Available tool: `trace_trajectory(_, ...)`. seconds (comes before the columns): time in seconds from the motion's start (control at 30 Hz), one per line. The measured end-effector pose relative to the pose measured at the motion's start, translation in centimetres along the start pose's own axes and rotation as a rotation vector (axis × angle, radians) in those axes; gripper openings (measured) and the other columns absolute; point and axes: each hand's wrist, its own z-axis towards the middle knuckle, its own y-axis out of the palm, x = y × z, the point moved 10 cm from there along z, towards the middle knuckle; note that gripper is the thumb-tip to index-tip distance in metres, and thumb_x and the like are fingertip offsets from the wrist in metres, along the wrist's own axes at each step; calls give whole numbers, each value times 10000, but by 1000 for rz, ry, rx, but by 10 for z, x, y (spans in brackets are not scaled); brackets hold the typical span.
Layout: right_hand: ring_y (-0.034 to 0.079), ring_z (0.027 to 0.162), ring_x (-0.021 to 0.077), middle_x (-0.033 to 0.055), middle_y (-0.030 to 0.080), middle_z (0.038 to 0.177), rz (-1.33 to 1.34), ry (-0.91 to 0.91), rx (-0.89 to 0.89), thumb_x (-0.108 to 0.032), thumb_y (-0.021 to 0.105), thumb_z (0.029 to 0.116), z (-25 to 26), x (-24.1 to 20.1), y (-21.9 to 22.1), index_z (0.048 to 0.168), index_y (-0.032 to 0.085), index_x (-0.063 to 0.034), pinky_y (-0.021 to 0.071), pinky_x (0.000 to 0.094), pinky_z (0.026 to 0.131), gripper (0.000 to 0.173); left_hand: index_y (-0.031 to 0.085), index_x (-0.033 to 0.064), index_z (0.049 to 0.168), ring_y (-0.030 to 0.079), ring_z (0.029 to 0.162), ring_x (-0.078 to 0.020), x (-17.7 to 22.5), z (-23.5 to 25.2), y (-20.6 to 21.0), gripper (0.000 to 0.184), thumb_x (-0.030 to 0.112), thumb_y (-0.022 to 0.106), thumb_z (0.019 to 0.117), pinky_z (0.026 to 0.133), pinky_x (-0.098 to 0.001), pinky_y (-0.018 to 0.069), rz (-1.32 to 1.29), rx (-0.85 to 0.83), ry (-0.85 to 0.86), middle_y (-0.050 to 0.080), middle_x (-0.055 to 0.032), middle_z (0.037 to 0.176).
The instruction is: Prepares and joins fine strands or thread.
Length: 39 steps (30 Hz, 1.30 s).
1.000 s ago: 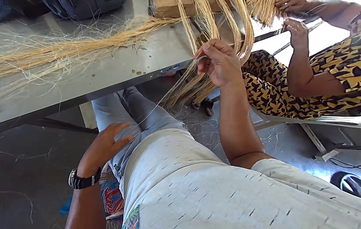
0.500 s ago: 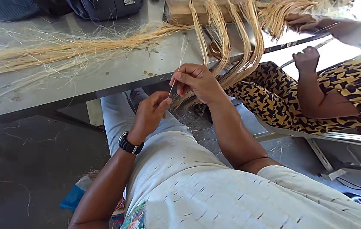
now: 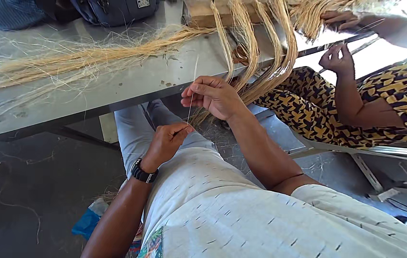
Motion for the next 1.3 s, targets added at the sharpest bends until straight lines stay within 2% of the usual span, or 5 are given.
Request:
trace_trajectory(0.2,667,598,131,106,734,972,-35,-15,-114,-75,444,1080,-3,8,23,939,610,-34,605,287,568,222,689,59,1266,683,1076,-172,5,-2,-50,348,281,486,1090,937,-411,579,141,172,-25,694,-88,1216)
trace_trajectory(0.57,630,680,64,24,685,837,-653,-104,-182,-123,572,1048,-7,24,47,977,701,-30,543,218,618,174,726,92,1152,648,796,-110,38,3,-60,238,256,580,1060,671,-283,559,137,382,-3,674,-43,1003)
trace_trajectory(0.83,707,669,159,94,720,848,-38,178,-196,-83,543,1057,-13,58,37,955,629,-1,631,323,641,157,695,64,1038,620,645,-102,31,-4,-63,187,208,577,1060,586,-239,555,-92,329,-8,682,-37,862)
trace_trajectory(1.0,396,461,22,16,601,742,87,244,-176,-147,520,1071,-25,71,35,946,633,-75,325,162,405,184,675,87,1019,606,616,-104,22,-11,-60,161,212,582,1058,543,-228,538,-185,302,-21,669,-33,830)
trace_trajectory(1.3,367,446,25,3,509,683,229,374,-204,-109,477,1077,-36,91,40,1061,607,-58,314,157,395,141,618,110,962,559,553,-109,7,-16,-61,169,239,575,1063,493,-221,501,-201,359,-58,601,-27,738)
